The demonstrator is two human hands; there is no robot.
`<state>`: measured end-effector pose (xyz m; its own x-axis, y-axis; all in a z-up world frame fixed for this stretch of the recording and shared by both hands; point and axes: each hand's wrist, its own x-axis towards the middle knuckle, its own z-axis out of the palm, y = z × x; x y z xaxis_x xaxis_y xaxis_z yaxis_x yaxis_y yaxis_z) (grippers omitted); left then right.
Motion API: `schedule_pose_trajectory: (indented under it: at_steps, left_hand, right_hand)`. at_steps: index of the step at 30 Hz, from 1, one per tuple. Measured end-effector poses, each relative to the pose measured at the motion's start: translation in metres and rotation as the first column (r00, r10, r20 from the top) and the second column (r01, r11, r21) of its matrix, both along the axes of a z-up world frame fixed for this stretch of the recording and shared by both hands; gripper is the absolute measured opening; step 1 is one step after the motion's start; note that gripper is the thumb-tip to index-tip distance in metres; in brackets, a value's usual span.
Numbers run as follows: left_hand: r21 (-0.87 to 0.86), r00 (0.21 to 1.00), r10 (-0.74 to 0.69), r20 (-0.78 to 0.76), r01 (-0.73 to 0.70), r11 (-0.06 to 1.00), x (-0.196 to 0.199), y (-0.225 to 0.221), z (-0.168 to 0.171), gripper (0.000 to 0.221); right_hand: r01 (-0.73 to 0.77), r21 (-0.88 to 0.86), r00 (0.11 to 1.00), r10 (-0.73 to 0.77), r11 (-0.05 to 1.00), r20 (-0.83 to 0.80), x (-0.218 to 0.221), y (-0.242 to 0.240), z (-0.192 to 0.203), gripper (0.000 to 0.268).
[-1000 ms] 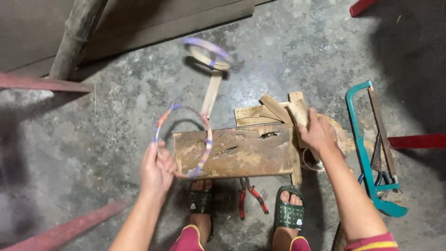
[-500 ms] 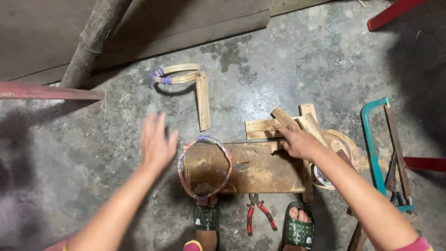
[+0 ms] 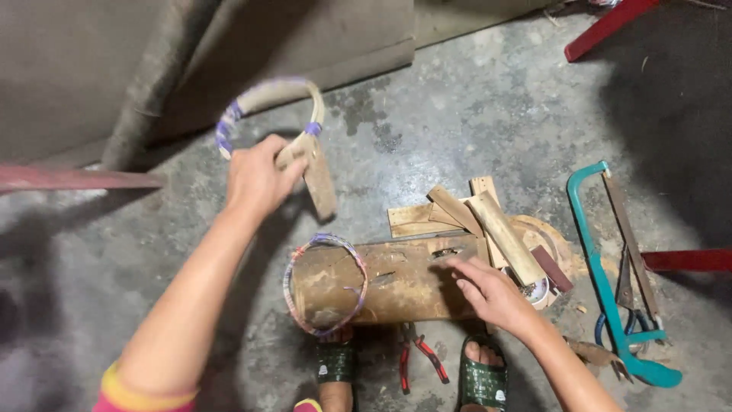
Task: Attaching thin wooden strips to a circular frame using wire, pliers, and a hammer to construct a small wooden object.
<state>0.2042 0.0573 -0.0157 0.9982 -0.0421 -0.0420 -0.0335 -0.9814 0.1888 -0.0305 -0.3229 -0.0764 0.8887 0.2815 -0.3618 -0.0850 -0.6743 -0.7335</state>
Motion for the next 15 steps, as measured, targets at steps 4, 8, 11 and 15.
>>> schedule_pose_trajectory:
  at_steps: [4,8,11,15]
  left_hand:
    - [-0.163,0.864,-0.397,0.309,0.459,0.873,-0.107,-0.034,0.120,0.026]
    - [-0.365,0.844,-0.362,0.395,0.506,0.782,-0.197,-0.076,0.125,0.048]
    - [-0.814,0.923,-0.383,0.045,0.257,0.521,-0.230,-0.101,0.130,0.036]
    - [-0.927,0.863,-0.430,-0.265,-0.104,0.361,-0.248,-0.109,0.078,0.037]
  right_hand:
    - [0.042,0.247,0.950,-0.115,0.968,0.291,0.001,0.031,0.024,0.046]
    - [0.192,0.271,0.721,-0.323,0.943,0.614,-0.014,0.058,0.079,0.062]
    - [0.113,0.229,0.697,-0.242,0.967,0.675,-0.036,0.046,0.112,0.063]
    - [0.060,0.340,0.866,-0.219,0.939,0.450,-0.061,0.020,0.109,0.031]
